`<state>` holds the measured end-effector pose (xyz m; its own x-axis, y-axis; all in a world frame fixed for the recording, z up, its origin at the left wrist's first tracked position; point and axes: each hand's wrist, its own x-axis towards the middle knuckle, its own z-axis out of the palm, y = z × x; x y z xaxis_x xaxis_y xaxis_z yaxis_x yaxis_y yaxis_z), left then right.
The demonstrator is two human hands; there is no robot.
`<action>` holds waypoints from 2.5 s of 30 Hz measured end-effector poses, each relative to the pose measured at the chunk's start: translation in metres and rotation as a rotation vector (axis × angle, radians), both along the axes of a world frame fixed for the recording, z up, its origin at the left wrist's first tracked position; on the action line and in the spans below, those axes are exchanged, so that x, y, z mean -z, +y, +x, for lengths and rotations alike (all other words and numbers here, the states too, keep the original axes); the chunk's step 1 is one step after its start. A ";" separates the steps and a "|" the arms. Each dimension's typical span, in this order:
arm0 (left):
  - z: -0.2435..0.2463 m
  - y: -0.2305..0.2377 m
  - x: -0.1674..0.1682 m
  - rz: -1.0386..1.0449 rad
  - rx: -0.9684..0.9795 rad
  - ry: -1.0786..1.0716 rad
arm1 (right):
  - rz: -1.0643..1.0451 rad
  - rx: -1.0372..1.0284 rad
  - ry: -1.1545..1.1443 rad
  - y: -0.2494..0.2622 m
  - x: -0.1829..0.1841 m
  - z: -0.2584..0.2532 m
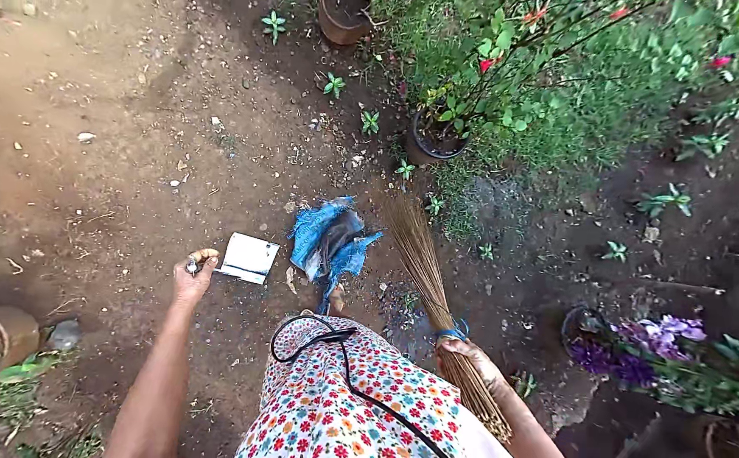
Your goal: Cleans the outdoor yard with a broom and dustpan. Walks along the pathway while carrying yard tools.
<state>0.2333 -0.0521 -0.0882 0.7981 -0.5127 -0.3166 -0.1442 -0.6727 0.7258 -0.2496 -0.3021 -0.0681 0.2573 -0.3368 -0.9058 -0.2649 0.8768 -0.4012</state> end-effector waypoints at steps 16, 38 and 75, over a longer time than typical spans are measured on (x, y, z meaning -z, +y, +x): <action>0.039 -0.064 0.060 0.031 0.685 0.061 | 0.166 -0.112 0.134 0.061 0.049 0.064; 0.034 -0.114 0.121 -0.627 -0.378 0.122 | 0.093 -1.070 0.096 0.061 0.046 0.238; 0.620 -0.042 -0.190 -1.380 -1.444 -0.775 | -0.441 -1.858 -0.284 -0.151 -0.158 0.973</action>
